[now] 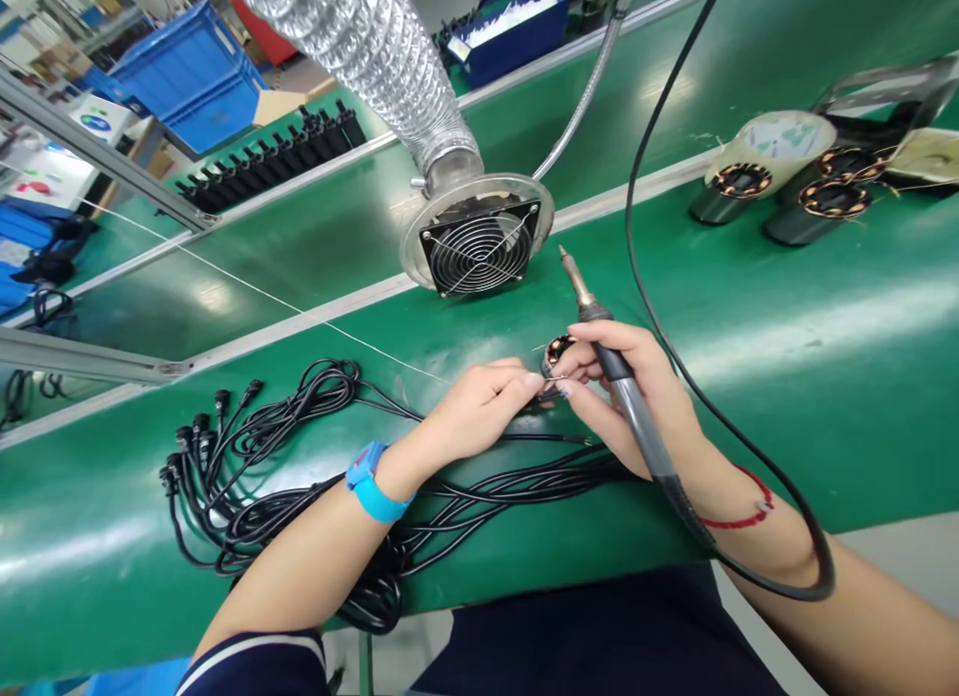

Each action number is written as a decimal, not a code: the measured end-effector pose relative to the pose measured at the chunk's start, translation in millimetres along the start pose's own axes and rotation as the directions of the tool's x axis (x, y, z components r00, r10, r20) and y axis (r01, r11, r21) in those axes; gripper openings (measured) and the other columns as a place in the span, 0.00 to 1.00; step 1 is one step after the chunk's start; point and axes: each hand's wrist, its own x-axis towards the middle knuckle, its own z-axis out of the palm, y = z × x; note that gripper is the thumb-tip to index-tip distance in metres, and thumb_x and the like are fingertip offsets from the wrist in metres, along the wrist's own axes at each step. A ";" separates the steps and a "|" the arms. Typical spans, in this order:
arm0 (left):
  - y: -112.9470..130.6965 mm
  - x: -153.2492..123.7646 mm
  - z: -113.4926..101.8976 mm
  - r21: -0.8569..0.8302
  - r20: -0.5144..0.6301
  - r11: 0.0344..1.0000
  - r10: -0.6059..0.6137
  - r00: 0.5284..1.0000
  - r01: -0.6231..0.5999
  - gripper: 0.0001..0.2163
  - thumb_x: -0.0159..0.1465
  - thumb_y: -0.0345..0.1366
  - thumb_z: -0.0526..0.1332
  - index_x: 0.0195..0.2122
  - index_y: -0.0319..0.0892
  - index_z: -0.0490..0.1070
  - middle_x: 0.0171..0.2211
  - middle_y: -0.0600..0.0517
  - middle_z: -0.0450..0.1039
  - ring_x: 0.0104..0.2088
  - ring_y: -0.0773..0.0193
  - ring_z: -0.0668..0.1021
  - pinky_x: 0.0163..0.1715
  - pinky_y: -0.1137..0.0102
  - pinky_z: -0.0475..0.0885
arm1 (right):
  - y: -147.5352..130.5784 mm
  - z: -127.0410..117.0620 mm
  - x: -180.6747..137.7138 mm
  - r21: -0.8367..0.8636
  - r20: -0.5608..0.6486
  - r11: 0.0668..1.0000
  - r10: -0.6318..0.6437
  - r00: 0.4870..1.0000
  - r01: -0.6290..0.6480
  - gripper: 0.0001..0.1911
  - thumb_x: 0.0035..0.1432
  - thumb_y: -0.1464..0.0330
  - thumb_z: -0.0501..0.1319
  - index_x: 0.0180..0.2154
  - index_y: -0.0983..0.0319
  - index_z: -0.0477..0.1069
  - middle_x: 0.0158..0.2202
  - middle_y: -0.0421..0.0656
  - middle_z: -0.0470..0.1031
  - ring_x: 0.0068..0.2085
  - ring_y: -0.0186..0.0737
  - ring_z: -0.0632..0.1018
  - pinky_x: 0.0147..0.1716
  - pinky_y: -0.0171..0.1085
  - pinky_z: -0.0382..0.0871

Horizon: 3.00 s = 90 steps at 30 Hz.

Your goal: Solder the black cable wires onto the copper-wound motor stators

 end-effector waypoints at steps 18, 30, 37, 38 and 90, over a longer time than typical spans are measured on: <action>-7.2 21.5 -0.9 -0.335 -0.232 0.901 -0.362 0.903 0.276 0.05 0.53 0.35 0.61 0.24 0.39 0.67 0.20 0.59 0.63 0.22 0.73 0.63 0.24 0.74 0.57 | -14.4 -24.7 -16.3 -0.312 -0.128 0.935 0.134 0.983 -0.168 0.17 0.63 0.68 0.61 0.54 0.53 0.71 0.39 0.41 0.79 0.33 0.36 0.79 0.40 0.40 0.78; -10.6 23.5 0.8 -0.333 -0.232 0.904 -0.355 0.906 0.269 0.05 0.55 0.33 0.61 0.24 0.39 0.68 0.19 0.59 0.60 0.22 0.73 0.62 0.24 0.74 0.57 | -3.8 -25.6 -25.9 -0.322 -0.045 0.942 -0.119 0.992 0.098 0.15 0.59 0.74 0.60 0.46 0.53 0.74 0.34 0.39 0.79 0.29 0.36 0.80 0.27 0.36 0.76; -13.0 23.8 0.9 -0.318 -0.249 0.915 -0.334 0.909 0.249 0.05 0.56 0.31 0.61 0.24 0.39 0.68 0.20 0.59 0.61 0.22 0.74 0.63 0.24 0.75 0.57 | -5.6 -24.7 -26.8 -0.329 -0.040 0.942 -0.090 0.995 0.071 0.16 0.59 0.74 0.61 0.47 0.51 0.74 0.35 0.38 0.80 0.29 0.37 0.80 0.28 0.37 0.77; -13.0 23.8 0.8 -0.316 -0.251 0.916 -0.331 0.910 0.246 0.05 0.56 0.31 0.61 0.24 0.39 0.68 0.20 0.59 0.60 0.22 0.74 0.62 0.24 0.75 0.57 | -5.7 -24.9 -27.6 -0.334 -0.042 0.941 -0.080 0.996 0.061 0.16 0.59 0.74 0.61 0.47 0.51 0.74 0.35 0.39 0.80 0.30 0.37 0.81 0.29 0.37 0.77; -12.9 22.8 0.7 -0.330 -0.275 0.928 -0.267 0.924 0.170 0.04 0.55 0.32 0.60 0.25 0.39 0.68 0.20 0.59 0.63 0.23 0.73 0.64 0.25 0.75 0.59 | 12.3 -11.7 1.7 -0.460 0.072 0.887 0.091 0.993 -0.048 0.24 0.62 0.67 0.60 0.60 0.55 0.61 0.51 0.46 0.77 0.51 0.49 0.78 0.51 0.52 0.72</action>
